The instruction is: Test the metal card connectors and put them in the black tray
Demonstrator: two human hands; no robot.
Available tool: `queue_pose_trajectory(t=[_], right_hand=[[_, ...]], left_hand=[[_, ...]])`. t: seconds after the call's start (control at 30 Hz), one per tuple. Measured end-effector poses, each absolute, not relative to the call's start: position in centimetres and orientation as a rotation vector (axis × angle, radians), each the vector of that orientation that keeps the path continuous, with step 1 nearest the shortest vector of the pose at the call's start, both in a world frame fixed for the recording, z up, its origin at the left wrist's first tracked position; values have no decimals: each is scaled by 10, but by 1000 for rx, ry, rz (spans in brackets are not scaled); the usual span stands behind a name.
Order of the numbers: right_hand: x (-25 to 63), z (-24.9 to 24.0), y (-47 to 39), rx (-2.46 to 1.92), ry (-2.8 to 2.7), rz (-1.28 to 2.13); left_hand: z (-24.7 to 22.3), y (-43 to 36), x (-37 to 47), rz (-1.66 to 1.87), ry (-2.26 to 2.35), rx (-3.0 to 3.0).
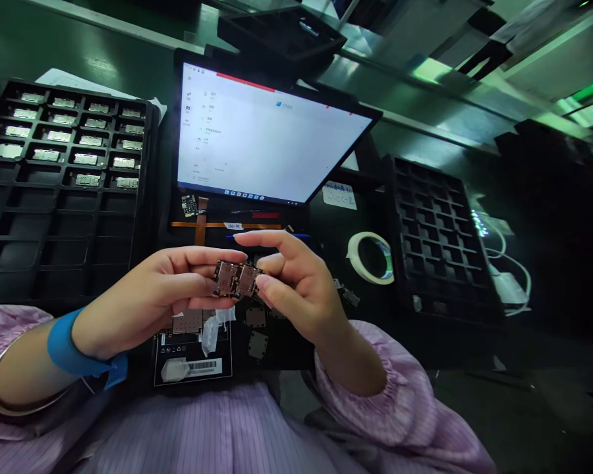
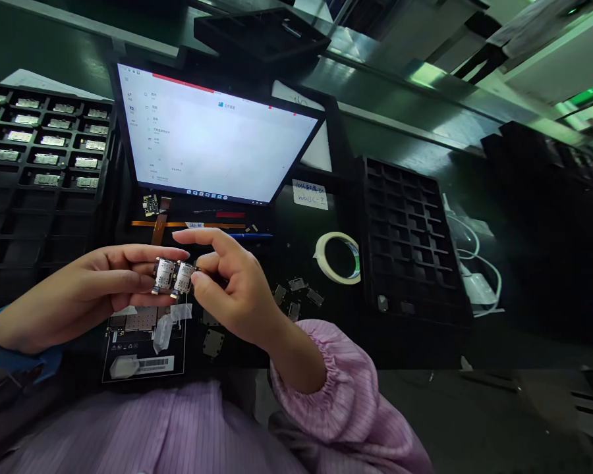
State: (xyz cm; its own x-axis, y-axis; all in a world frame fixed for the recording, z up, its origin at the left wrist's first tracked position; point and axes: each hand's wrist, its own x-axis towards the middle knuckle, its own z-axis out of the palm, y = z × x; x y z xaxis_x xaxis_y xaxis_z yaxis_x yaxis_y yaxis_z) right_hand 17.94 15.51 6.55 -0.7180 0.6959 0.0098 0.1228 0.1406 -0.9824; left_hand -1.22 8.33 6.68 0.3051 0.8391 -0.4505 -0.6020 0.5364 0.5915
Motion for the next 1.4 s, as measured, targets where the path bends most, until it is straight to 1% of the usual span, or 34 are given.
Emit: queue_pose_trajectory(t=[0.43,0.83,1.4], right_hand=[[180,65,156,-807,-1910,1656],[181,64,161,-776,-1802,1862],[179,67,160,-838,-1801,1831]], left_hand=[[67,83,-12,988,780,372],[69,83,-13,981,752,346],[69,84,-12,974,779,343]])
